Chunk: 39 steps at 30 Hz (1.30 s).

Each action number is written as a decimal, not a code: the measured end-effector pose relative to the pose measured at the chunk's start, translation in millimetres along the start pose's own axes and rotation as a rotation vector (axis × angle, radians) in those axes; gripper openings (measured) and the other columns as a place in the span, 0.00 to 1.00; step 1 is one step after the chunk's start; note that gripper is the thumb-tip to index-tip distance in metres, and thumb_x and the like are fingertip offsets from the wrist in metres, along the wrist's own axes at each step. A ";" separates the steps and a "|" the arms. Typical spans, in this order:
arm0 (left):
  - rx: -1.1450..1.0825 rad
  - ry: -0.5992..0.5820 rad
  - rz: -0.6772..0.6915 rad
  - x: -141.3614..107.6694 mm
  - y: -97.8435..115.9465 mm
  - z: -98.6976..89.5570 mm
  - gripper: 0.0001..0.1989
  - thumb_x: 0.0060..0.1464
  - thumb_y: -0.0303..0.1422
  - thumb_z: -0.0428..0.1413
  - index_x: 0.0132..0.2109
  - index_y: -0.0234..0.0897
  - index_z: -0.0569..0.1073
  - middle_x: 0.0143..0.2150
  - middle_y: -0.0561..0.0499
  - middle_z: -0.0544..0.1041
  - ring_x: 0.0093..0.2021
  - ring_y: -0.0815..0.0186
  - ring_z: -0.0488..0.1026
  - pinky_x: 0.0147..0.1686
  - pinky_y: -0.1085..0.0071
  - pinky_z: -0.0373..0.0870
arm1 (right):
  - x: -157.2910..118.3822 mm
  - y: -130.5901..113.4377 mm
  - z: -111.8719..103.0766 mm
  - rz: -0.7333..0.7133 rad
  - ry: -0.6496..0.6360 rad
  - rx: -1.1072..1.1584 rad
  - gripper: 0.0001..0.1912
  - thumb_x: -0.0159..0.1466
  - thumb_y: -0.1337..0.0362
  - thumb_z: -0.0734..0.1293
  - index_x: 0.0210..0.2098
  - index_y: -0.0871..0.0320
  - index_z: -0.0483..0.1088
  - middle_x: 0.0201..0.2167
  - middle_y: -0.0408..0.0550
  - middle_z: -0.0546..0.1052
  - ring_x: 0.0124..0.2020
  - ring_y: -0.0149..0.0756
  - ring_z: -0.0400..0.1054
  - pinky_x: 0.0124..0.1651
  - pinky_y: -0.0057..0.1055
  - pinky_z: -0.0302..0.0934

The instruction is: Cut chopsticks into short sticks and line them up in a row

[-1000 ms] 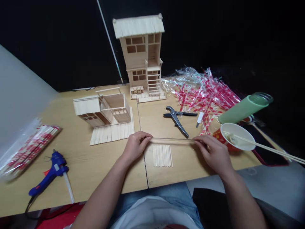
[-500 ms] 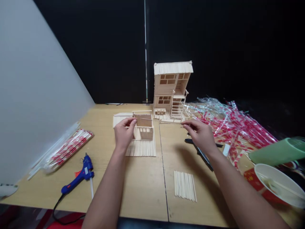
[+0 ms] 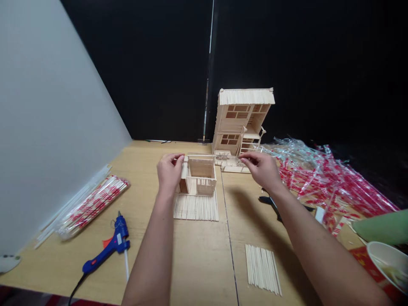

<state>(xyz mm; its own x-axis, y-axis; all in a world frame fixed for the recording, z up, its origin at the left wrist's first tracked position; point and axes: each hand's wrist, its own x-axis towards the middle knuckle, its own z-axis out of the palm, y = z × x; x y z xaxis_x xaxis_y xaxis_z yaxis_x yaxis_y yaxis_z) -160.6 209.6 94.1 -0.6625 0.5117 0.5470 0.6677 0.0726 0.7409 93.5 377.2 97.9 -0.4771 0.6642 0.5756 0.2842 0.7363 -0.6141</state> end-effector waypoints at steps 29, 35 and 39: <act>0.280 -0.031 0.019 -0.9 14.2 2.5 0.08 0.58 0.36 0.57 0.37 0.42 0.82 0.41 0.47 0.82 0.40 0.56 0.77 0.46 0.58 0.63 | 16.8 -4.8 -2.2 0.012 -0.033 -0.041 0.09 0.62 0.64 0.68 0.37 0.58 0.81 0.33 0.50 0.83 0.30 0.40 0.74 0.34 0.35 0.65; 0.278 -0.031 0.021 1.0 13.9 1.8 0.08 0.58 0.36 0.58 0.36 0.42 0.82 0.41 0.46 0.82 0.39 0.56 0.76 0.47 0.57 0.62 | 15.2 -8.0 -2.6 -0.004 -0.005 -0.070 0.09 0.62 0.64 0.67 0.37 0.57 0.81 0.34 0.50 0.83 0.31 0.41 0.74 0.35 0.36 0.66; 0.282 -0.033 0.018 1.7 12.8 2.8 0.08 0.58 0.36 0.58 0.36 0.43 0.82 0.41 0.47 0.82 0.39 0.56 0.76 0.47 0.57 0.62 | 13.1 -11.0 -1.9 -0.057 -0.003 -0.101 0.09 0.63 0.64 0.67 0.37 0.56 0.81 0.35 0.50 0.83 0.33 0.43 0.75 0.38 0.38 0.68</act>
<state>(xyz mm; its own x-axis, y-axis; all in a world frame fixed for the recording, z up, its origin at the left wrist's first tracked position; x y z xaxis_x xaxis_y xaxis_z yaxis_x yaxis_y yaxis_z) -152.2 213.8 103.4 -0.6415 0.5426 0.5423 0.7502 0.2961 0.5912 85.7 378.0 113.3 -0.4975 0.6209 0.6058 0.3393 0.7820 -0.5228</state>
